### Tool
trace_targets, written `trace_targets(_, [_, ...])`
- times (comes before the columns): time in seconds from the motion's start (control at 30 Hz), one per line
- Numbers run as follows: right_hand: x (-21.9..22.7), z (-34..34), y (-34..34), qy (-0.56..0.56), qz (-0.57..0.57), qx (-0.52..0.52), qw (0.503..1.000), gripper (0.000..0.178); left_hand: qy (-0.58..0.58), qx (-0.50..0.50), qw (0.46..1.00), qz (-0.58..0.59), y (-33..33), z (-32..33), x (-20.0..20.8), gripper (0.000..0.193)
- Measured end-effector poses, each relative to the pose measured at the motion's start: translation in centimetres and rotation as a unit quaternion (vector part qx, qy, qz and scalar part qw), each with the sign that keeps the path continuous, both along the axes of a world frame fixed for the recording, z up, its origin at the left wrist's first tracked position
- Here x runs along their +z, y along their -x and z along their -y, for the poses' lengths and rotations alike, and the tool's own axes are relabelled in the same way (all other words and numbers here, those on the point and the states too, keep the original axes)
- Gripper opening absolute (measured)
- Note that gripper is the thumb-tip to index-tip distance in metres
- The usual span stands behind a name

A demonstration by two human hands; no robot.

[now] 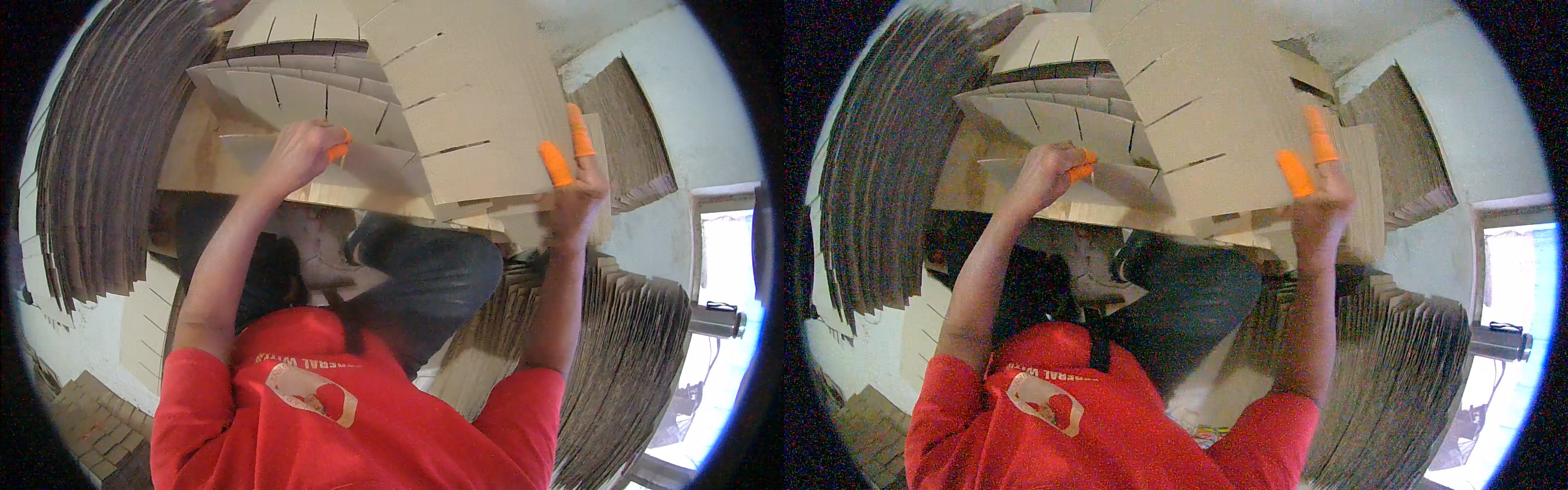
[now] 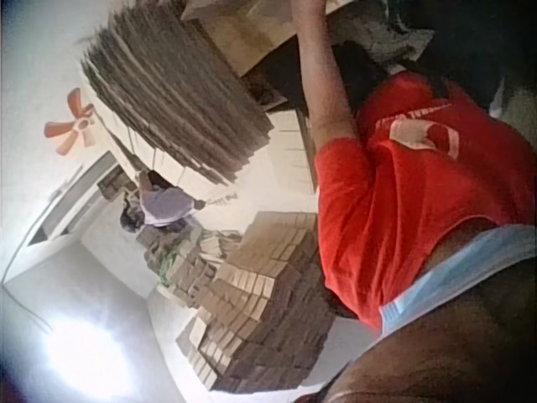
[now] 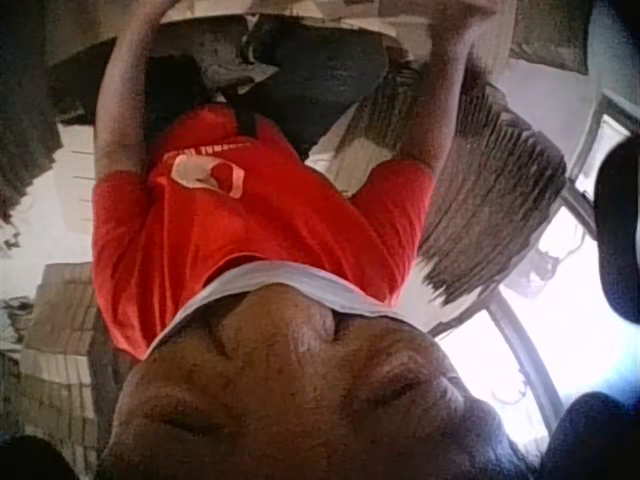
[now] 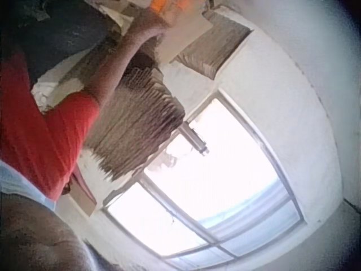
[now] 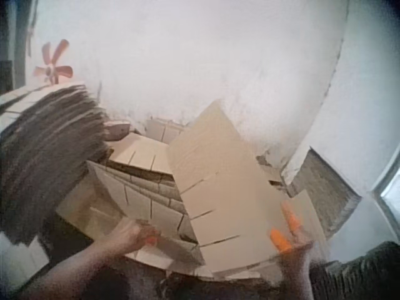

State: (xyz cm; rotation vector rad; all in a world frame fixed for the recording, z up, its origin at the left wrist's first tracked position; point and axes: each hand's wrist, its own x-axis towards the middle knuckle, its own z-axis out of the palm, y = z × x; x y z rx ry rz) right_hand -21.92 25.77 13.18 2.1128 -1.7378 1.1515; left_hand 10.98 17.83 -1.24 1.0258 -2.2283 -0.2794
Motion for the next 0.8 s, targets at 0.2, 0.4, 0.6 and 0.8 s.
trace_targets(0.2, [0.0,0.1,-2.1,-0.019,0.067,-0.008,0.998,0.055,0.003,-0.014,1.0,0.014,-0.2,0.6,-0.2,0.007])
trace_targets(0.4, [-1.9,0.4,-1.9,-0.006,-0.081,-0.013,0.997,0.055,-0.084,-0.004,0.994,0.073,-0.2,1.0,0.7,0.022])
trace_targets(0.6, [-3.4,0.8,-1.4,0.008,-0.014,0.002,1.0,0.051,0.026,-0.02,0.999,0.029,-0.8,2.3,1.9,0.029])
trace_targets(0.8, [-3.1,0.0,-3.5,-0.087,0.081,-0.003,0.993,0.053,0.16,0.038,0.984,0.075,-1.7,6.5,0.6,0.01])
